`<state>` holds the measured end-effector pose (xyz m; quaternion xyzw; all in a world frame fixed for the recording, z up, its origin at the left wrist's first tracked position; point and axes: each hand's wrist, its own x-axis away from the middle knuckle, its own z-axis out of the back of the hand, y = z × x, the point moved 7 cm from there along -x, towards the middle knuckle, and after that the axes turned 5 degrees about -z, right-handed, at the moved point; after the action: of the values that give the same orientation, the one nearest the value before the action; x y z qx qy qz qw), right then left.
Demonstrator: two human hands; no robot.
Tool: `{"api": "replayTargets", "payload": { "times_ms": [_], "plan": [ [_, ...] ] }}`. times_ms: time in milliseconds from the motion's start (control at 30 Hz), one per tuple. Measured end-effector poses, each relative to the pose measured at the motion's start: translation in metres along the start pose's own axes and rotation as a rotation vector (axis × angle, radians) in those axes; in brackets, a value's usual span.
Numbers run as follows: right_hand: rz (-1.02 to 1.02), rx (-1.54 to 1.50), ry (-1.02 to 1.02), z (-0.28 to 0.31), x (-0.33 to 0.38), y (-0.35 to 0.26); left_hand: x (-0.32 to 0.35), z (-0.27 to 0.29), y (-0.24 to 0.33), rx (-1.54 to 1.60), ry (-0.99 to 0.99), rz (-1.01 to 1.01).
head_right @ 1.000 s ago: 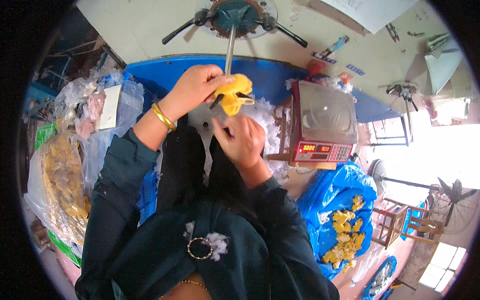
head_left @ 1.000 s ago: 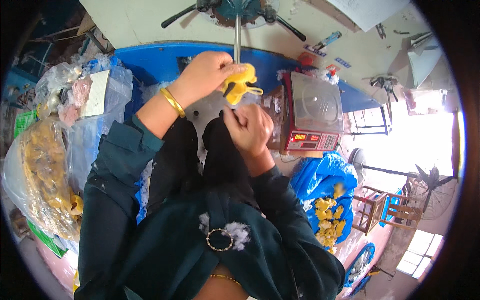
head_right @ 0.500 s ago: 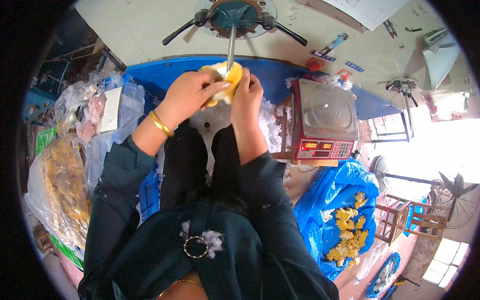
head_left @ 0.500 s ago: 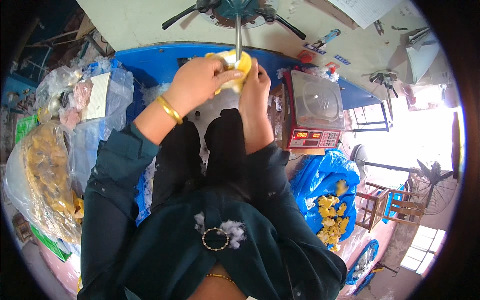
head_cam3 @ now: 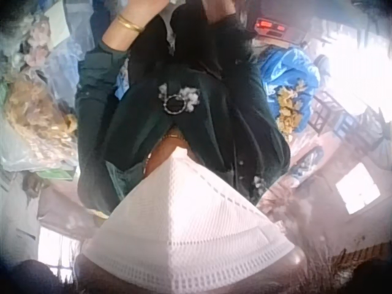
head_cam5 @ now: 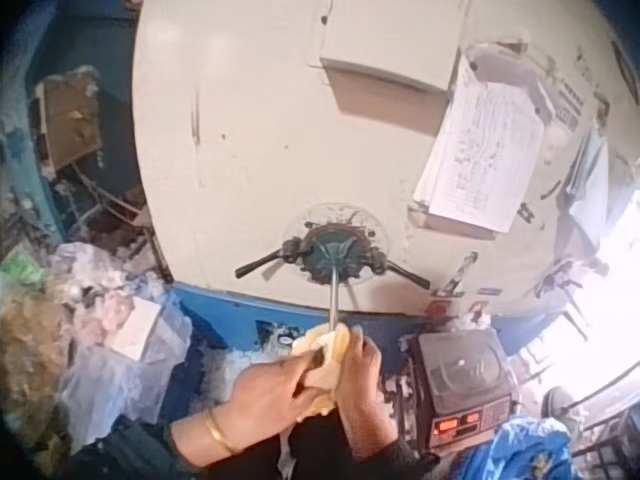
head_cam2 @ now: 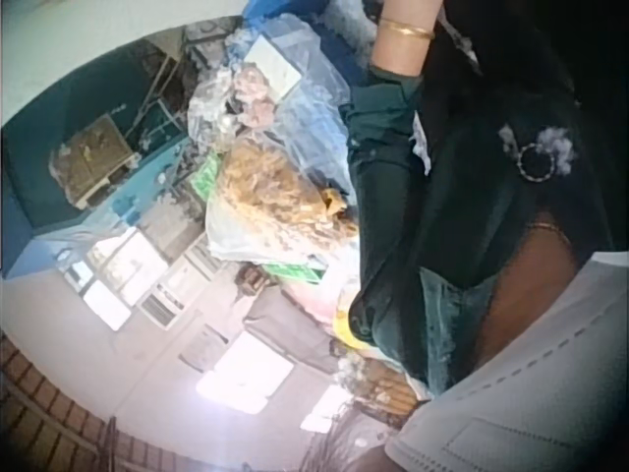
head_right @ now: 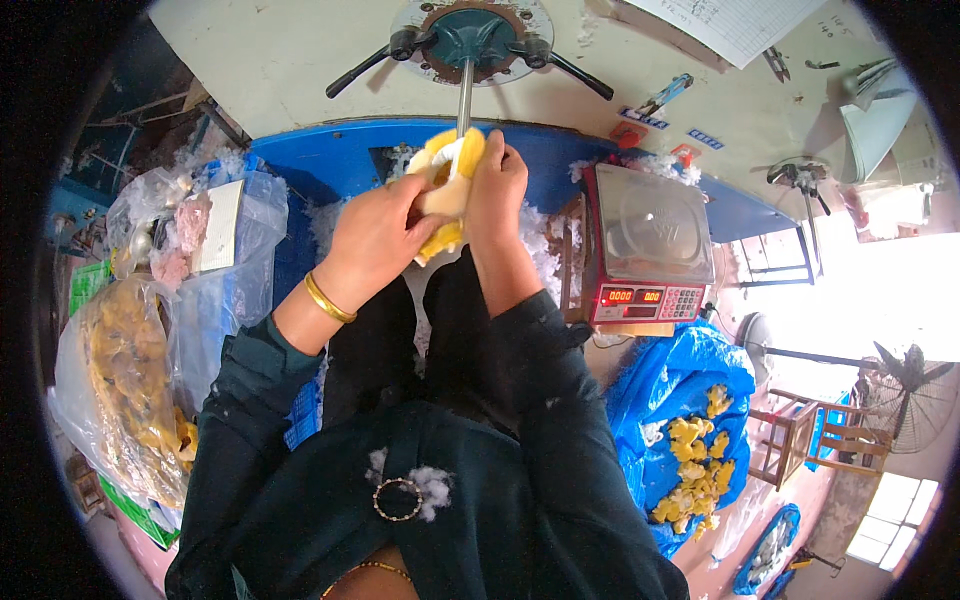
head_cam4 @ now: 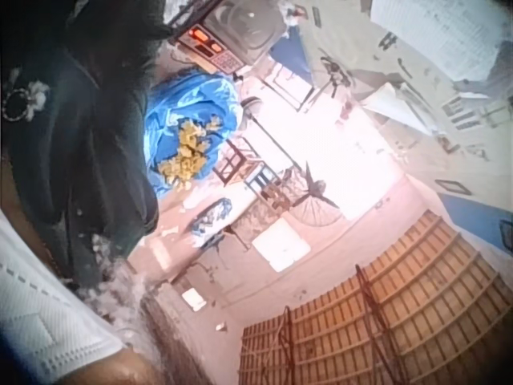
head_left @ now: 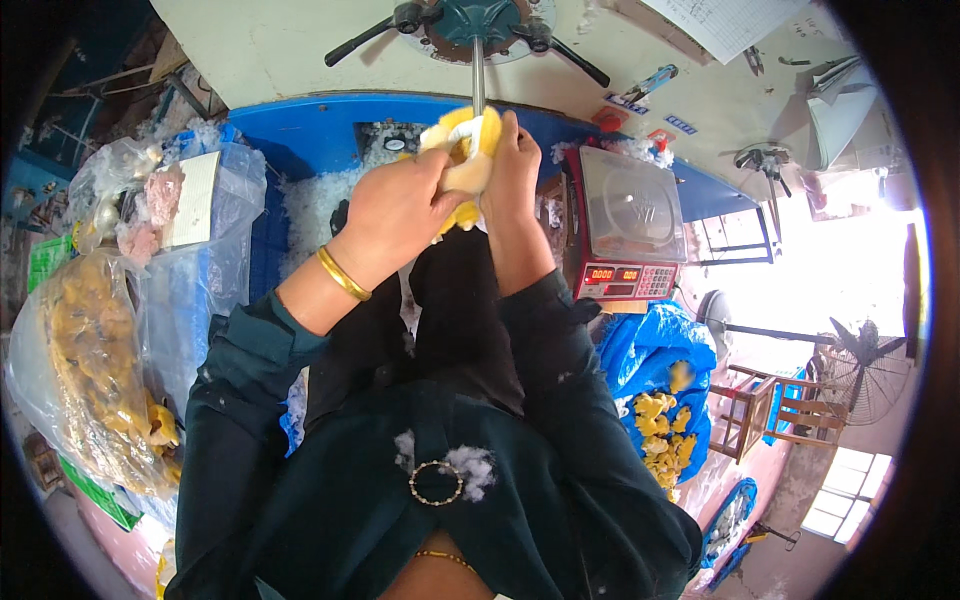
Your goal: The person repeatedly picks up yellow rubber duck toys and stuffs white cotton into them using a metal rod. The person then places the stuffed ducks onto a digital scale.
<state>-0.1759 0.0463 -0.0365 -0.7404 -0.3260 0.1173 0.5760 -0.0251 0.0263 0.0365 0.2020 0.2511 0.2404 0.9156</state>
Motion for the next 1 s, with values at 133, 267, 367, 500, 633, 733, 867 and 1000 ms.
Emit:
{"api": "replayTargets", "payload": {
  "times_ms": [133, 267, 367, 500, 633, 733, 867, 1000],
  "plan": [
    [0.108, -0.056, 0.1, 0.005, 0.018, 0.005, 0.006, 0.004, -0.004, -0.035, -0.028, 0.001],
    [0.106, -0.12, 0.157, 0.002, 0.038, 0.006, 0.013, 0.006, -0.007, -0.08, -0.028, -0.023],
    [0.096, -0.151, 0.164, 0.003, 0.046, 0.009, 0.016, 0.006, -0.006, -0.055, -0.022, -0.028],
    [0.168, -0.051, 0.05, 0.004, 0.056, 0.009, 0.024, 0.004, -0.004, -0.028, -0.003, -0.033],
    [0.407, 0.39, -0.001, 0.005, 0.087, 0.001, 0.038, 0.01, 0.01, 0.049, 0.07, -0.078],
    [-0.036, -0.119, -0.277, 0.004, 0.088, -0.009, 0.043, 0.041, 0.022, 0.045, 0.328, -0.027],
    [-0.473, -0.375, -0.327, -0.007, 0.046, 0.006, 0.046, -0.024, -0.023, 0.847, -0.159, 0.491],
    [-0.44, -0.132, -0.357, -0.012, 0.011, 0.003, 0.025, -0.019, -0.017, 1.037, -0.233, 0.532]
  ]
}}
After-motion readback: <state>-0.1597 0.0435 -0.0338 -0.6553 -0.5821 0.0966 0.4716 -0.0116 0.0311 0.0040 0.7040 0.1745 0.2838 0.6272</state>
